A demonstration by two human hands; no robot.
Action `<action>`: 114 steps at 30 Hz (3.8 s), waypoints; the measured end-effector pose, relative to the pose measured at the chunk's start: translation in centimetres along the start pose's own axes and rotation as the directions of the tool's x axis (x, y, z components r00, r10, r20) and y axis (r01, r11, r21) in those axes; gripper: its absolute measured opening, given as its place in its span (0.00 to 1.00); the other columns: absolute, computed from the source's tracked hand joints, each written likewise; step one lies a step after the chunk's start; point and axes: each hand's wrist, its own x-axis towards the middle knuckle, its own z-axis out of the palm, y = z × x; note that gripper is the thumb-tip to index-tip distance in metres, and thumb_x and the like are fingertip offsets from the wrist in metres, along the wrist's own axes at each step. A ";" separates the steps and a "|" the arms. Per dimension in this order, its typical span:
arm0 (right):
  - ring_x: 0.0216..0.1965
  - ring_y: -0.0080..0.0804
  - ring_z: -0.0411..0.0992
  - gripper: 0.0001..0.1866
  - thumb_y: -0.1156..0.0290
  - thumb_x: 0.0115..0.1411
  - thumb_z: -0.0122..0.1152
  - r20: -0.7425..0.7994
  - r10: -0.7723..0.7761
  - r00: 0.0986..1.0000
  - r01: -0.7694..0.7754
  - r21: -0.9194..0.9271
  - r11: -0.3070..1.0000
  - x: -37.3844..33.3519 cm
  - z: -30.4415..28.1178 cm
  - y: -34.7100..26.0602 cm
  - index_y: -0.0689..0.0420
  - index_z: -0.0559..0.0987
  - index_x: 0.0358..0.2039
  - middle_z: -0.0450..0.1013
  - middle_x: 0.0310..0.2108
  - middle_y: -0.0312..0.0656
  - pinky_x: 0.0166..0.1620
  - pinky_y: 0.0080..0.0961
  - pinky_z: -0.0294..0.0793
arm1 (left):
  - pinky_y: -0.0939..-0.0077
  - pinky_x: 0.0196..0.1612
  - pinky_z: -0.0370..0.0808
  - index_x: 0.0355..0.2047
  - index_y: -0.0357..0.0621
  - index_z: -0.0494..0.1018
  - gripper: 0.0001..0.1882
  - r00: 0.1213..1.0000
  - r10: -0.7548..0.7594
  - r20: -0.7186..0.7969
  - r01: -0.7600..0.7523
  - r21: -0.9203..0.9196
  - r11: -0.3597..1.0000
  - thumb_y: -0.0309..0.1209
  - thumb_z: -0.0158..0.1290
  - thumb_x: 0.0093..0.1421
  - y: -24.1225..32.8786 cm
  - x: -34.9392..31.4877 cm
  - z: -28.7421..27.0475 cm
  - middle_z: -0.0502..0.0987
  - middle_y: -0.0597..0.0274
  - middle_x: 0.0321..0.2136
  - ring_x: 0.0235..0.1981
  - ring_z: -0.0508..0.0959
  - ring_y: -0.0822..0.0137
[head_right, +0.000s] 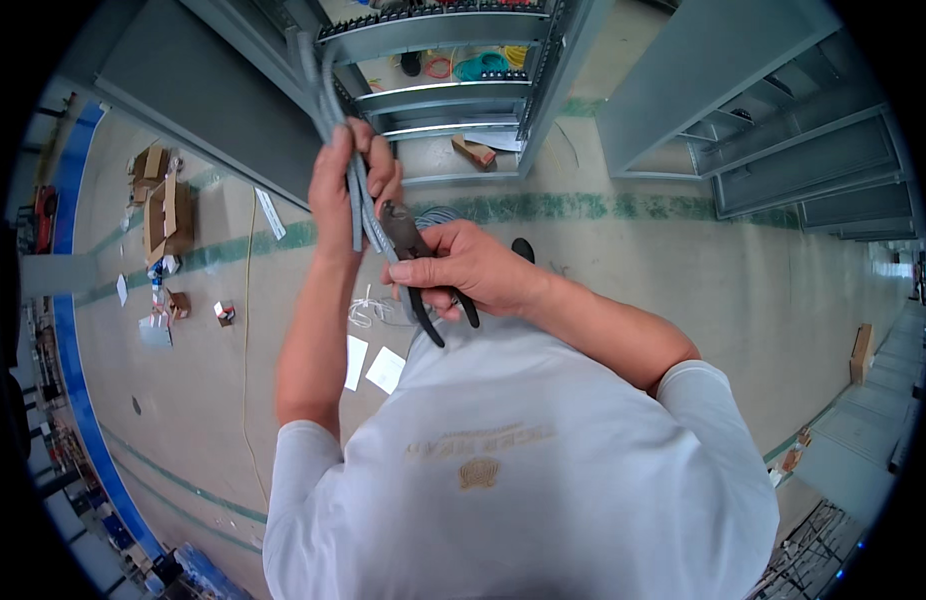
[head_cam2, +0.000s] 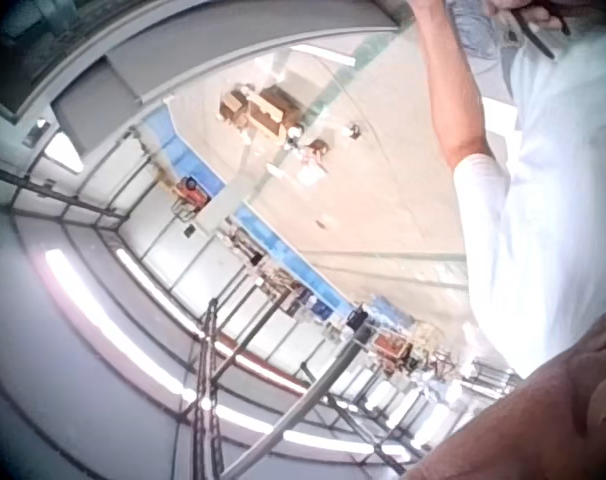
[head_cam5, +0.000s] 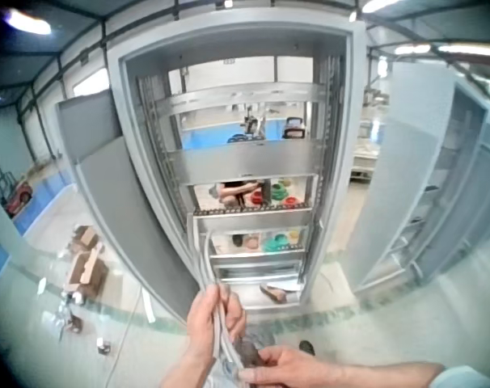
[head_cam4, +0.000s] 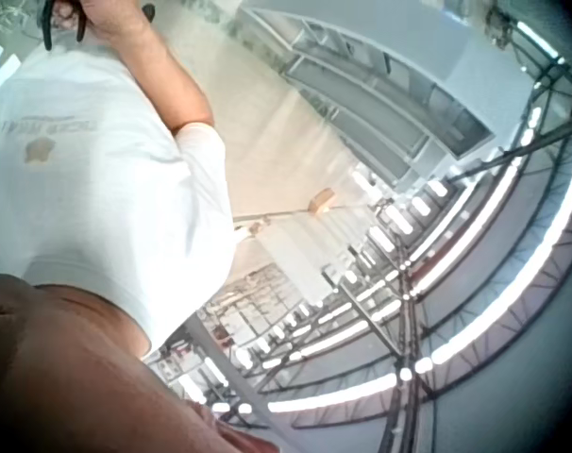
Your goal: The person sits on the floor and uses pliers to strip the outer insulation from gray cables. They repeatedly cut the sheath, pull it off, and place the stripped ends into a metal rack.
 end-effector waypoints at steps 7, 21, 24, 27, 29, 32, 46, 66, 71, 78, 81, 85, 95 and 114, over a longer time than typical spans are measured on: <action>0.18 0.18 0.68 0.12 0.66 0.67 0.65 -0.065 0.216 0.974 -0.219 -0.500 0.838 -1.7 -3.0 -1.9 0.62 0.79 0.33 0.73 0.22 0.35 0.22 0.19 0.66 | 0.79 0.14 0.58 0.36 0.49 0.65 0.16 0.972 -0.226 -0.066 0.099 -0.757 0.646 0.45 0.40 0.76 -11.5 -3.4 -1.2 0.61 0.69 0.18 0.13 0.59 0.74; 0.42 0.42 0.82 0.28 0.69 0.69 0.54 -0.103 -0.056 0.993 0.023 -0.302 0.953 -3.7 -7.5 1.7 0.64 0.64 0.67 0.64 0.66 0.52 0.31 0.24 0.85 | 0.80 0.14 0.57 0.38 0.46 0.66 0.14 0.963 -0.213 -0.166 0.043 -0.682 0.730 0.42 0.40 0.77 -9.8 -4.4 -5.0 0.61 0.68 0.19 0.13 0.59 0.76; 0.45 0.44 0.81 0.27 0.69 0.70 0.53 -0.101 -0.053 0.993 0.017 -0.329 0.944 -4.7 -7.6 2.7 0.64 0.64 0.66 0.64 0.66 0.51 0.32 0.25 0.85 | 0.78 0.18 0.58 0.39 0.48 0.67 0.15 0.952 -0.264 -0.158 0.113 -0.618 0.778 0.44 0.41 0.77 -9.3 -4.9 -6.2 0.61 0.69 0.20 0.15 0.59 0.75; 0.51 0.43 0.79 0.25 0.70 0.71 0.50 -0.111 0.062 0.992 -0.089 -0.262 0.961 -5.5 -7.1 4.8 0.62 0.63 0.66 0.64 0.66 0.50 0.36 0.27 0.85 | 0.79 0.18 0.58 0.39 0.49 0.67 0.14 0.921 -0.339 -0.192 0.166 -0.595 0.787 0.44 0.41 0.77 -9.1 -5.1 -6.0 0.62 0.69 0.20 0.15 0.59 0.75; 0.54 0.42 0.78 0.25 0.71 0.71 0.49 -0.203 0.114 0.972 -0.159 -0.217 0.963 -6.0 -8.0 8.1 0.61 0.63 0.67 0.65 0.65 0.49 0.40 0.29 0.85 | 0.79 0.18 0.59 0.40 0.48 0.67 0.14 0.915 -0.395 -0.087 0.261 -0.617 0.742 0.44 0.42 0.77 -9.9 -4.6 -5.3 0.62 0.68 0.20 0.16 0.60 0.75; 0.57 0.37 0.75 0.25 0.73 0.71 0.48 -0.188 0.077 0.979 -0.123 -0.245 0.962 -6.7 -7.8 10.5 0.57 0.64 0.68 0.67 0.63 0.45 0.47 0.29 0.82 | 0.79 0.17 0.58 0.39 0.48 0.67 0.14 0.886 -0.460 -0.060 0.358 -0.543 0.760 0.44 0.42 0.76 -10.6 -5.1 -4.2 0.63 0.68 0.20 0.15 0.60 0.74; 0.60 0.38 0.74 0.33 0.82 0.63 0.47 -0.361 0.080 0.929 -0.093 -0.020 0.995 -16.0 -14.1 23.7 0.56 0.63 0.70 0.68 0.62 0.44 0.55 0.33 0.79 | 0.80 0.16 0.56 0.39 0.48 0.66 0.13 0.769 -0.591 -0.246 0.484 -0.381 0.788 0.43 0.45 0.75 -16.2 -19.9 -7.2 0.62 0.68 0.19 0.14 0.60 0.75; 0.58 0.56 0.69 0.35 0.88 0.55 0.45 -0.606 -0.064 0.793 -0.315 -0.498 0.808 -11.7 -30.6 55.1 0.64 0.65 0.66 0.68 0.58 0.57 0.58 0.44 0.70 | 0.75 0.22 0.60 0.38 0.49 0.66 0.14 0.495 -0.869 0.014 0.853 -0.202 0.482 0.45 0.45 0.76 -57.8 -26.2 -12.4 0.62 0.68 0.21 0.19 0.62 0.73; 0.55 0.57 0.69 0.33 0.87 0.55 0.45 -0.594 -0.183 0.783 -0.268 -0.588 0.763 -7.4 -37.5 61.2 0.64 0.66 0.65 0.69 0.54 0.57 0.57 0.46 0.70 | 0.74 0.23 0.62 0.37 0.49 0.65 0.15 0.512 -0.858 -0.039 0.837 -0.204 0.508 0.45 0.45 0.75 -65.8 -26.7 -18.7 0.63 0.68 0.21 0.19 0.63 0.71; 0.53 0.58 0.71 0.29 0.86 0.55 0.46 -0.481 -0.145 0.865 -0.250 -0.662 0.707 -3.1 -42.6 62.5 0.67 0.68 0.60 0.72 0.49 0.58 0.55 0.46 0.70 | 0.75 0.22 0.63 0.39 0.47 0.64 0.16 0.583 -0.812 -0.015 0.813 -0.002 0.583 0.46 0.45 0.75 -69.8 -25.8 -24.6 0.63 0.67 0.21 0.18 0.65 0.72; 0.53 0.58 0.71 0.28 0.84 0.56 0.46 -0.425 0.017 0.905 -0.300 -0.610 0.734 -1.5 -43.9 62.1 0.67 0.68 0.60 0.71 0.50 0.58 0.55 0.46 0.70 | 0.75 0.20 0.63 0.38 0.46 0.64 0.16 0.630 -0.777 0.012 0.770 0.121 0.626 0.46 0.45 0.75 -70.2 -25.4 -26.5 0.64 0.67 0.21 0.17 0.66 0.72; 0.53 0.57 0.71 0.26 0.81 0.57 0.46 -0.392 -0.044 0.919 -0.264 -0.695 0.669 1.1 -46.8 63.7 0.68 0.69 0.58 0.71 0.49 0.58 0.54 0.47 0.70 | 0.75 0.19 0.63 0.37 0.45 0.64 0.17 0.724 -0.688 0.056 0.651 0.274 0.708 0.45 0.45 0.75 -71.4 -24.0 -28.5 0.65 0.66 0.20 0.16 0.66 0.72; 0.52 0.56 0.71 0.22 0.76 0.60 0.48 -0.469 -0.107 0.877 -0.316 -0.729 0.607 4.3 -49.9 67.4 0.66 0.70 0.56 0.70 0.48 0.55 0.54 0.46 0.70 | 0.76 0.19 0.65 0.35 0.44 0.64 0.17 0.802 -0.594 0.055 0.502 0.475 0.722 0.44 0.45 0.75 -74.9 -23.4 -30.9 0.66 0.66 0.19 0.15 0.68 0.72; 0.49 0.55 0.73 0.19 0.59 0.71 0.49 -0.438 -0.226 0.870 -0.338 -0.864 0.374 5.4 -52.2 69.0 0.62 0.75 0.49 0.75 0.42 0.55 0.53 0.50 0.72 | 0.71 0.20 0.66 0.36 0.44 0.65 0.16 0.697 -0.702 -0.147 0.686 0.421 0.593 0.43 0.46 0.73 -77.0 -23.5 -32.8 0.68 0.65 0.19 0.16 0.69 0.69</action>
